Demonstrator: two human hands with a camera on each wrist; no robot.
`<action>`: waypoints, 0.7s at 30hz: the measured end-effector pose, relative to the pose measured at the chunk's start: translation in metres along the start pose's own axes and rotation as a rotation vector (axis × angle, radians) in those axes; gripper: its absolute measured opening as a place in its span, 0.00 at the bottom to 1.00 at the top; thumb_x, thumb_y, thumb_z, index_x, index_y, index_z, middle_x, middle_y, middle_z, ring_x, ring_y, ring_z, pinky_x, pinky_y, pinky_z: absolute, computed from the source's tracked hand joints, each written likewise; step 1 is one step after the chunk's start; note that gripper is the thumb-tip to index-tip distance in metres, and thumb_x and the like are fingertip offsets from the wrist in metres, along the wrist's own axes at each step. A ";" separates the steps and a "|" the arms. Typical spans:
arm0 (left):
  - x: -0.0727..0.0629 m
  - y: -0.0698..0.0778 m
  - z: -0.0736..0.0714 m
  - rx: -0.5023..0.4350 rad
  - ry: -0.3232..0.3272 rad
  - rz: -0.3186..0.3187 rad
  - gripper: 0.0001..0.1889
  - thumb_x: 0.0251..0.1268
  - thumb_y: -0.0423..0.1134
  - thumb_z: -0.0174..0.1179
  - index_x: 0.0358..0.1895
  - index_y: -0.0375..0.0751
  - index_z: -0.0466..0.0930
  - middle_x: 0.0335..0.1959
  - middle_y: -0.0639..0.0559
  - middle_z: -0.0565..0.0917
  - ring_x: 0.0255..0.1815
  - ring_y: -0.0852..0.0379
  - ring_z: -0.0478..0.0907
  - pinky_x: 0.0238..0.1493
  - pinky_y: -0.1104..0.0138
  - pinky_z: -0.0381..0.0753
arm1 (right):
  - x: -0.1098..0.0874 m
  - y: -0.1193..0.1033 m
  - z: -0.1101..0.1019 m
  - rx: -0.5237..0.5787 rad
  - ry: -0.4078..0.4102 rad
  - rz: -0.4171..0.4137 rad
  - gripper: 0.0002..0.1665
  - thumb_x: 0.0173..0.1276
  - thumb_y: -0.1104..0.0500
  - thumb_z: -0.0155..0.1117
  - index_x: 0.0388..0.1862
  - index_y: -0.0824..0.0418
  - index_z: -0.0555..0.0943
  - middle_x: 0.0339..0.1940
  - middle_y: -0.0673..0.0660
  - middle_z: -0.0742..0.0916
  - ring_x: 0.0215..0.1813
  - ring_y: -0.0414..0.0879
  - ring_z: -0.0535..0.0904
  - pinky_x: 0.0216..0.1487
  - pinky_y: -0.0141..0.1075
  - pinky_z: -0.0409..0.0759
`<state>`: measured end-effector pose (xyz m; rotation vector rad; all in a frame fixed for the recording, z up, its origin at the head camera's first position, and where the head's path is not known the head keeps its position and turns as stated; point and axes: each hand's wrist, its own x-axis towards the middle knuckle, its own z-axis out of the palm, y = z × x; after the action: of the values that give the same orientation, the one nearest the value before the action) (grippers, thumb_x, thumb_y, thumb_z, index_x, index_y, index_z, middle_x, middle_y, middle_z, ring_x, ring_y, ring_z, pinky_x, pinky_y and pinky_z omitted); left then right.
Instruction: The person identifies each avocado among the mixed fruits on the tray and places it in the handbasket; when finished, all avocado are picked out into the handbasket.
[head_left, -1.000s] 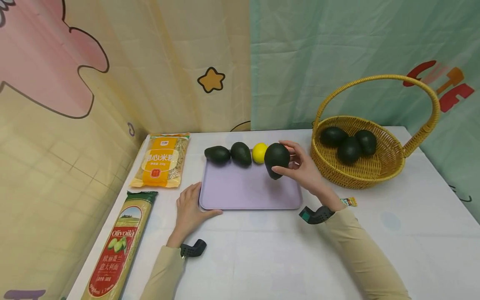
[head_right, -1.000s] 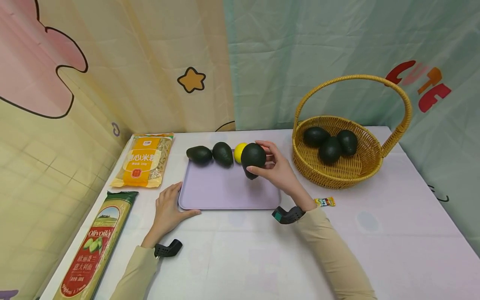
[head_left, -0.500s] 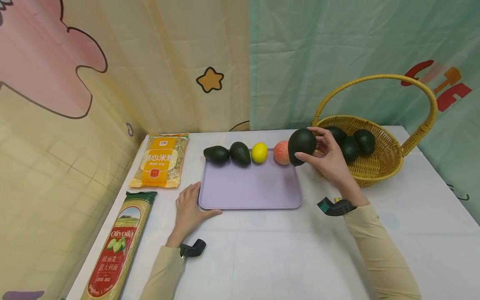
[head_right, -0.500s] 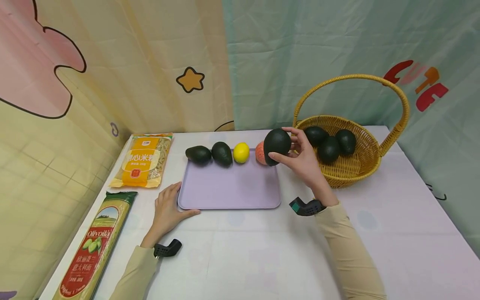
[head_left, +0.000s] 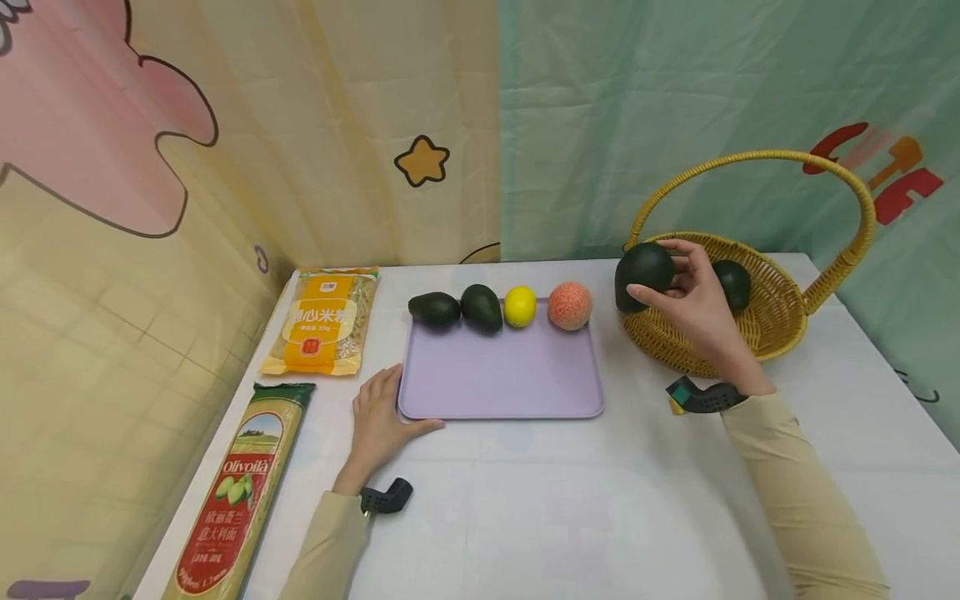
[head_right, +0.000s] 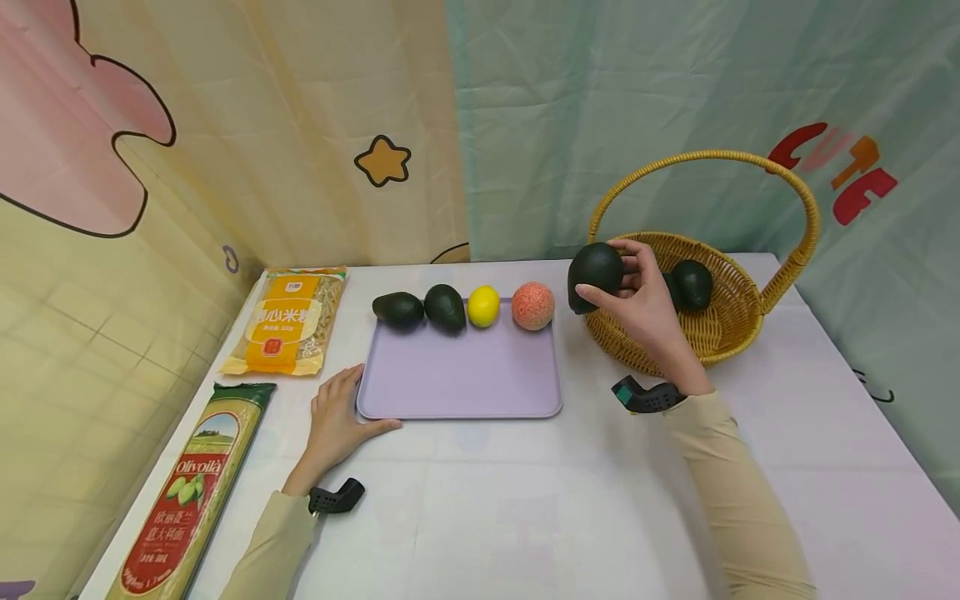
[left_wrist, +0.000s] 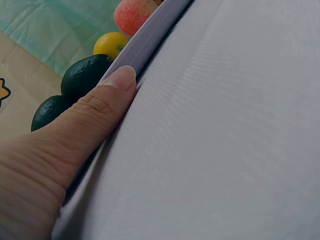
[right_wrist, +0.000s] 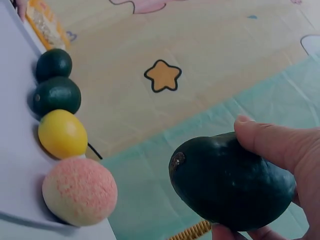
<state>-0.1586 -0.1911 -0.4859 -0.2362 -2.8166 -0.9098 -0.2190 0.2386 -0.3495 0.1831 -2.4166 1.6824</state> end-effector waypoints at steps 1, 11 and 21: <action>0.000 0.000 0.000 0.001 -0.002 -0.002 0.57 0.37 0.60 0.75 0.70 0.33 0.58 0.68 0.39 0.62 0.66 0.40 0.53 0.61 0.47 0.50 | 0.001 0.001 -0.002 -0.014 0.003 -0.005 0.41 0.60 0.54 0.70 0.68 0.45 0.59 0.55 0.54 0.69 0.47 0.47 0.73 0.41 0.28 0.72; 0.001 -0.001 0.000 0.003 -0.011 -0.010 0.57 0.38 0.61 0.74 0.71 0.34 0.58 0.68 0.40 0.61 0.67 0.41 0.52 0.60 0.48 0.50 | 0.015 0.012 -0.026 -0.105 0.003 0.033 0.41 0.64 0.50 0.66 0.70 0.48 0.56 0.52 0.53 0.68 0.43 0.46 0.71 0.42 0.29 0.70; 0.000 0.000 0.000 -0.001 -0.021 -0.021 0.57 0.38 0.61 0.74 0.71 0.34 0.57 0.68 0.40 0.61 0.67 0.41 0.52 0.61 0.48 0.49 | 0.031 0.020 -0.041 -0.218 -0.032 0.128 0.45 0.58 0.44 0.69 0.69 0.50 0.58 0.58 0.59 0.68 0.44 0.50 0.68 0.42 0.41 0.70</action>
<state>-0.1586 -0.1911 -0.4856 -0.2179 -2.8432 -0.9186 -0.2495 0.2841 -0.3472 0.0243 -2.6643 1.4582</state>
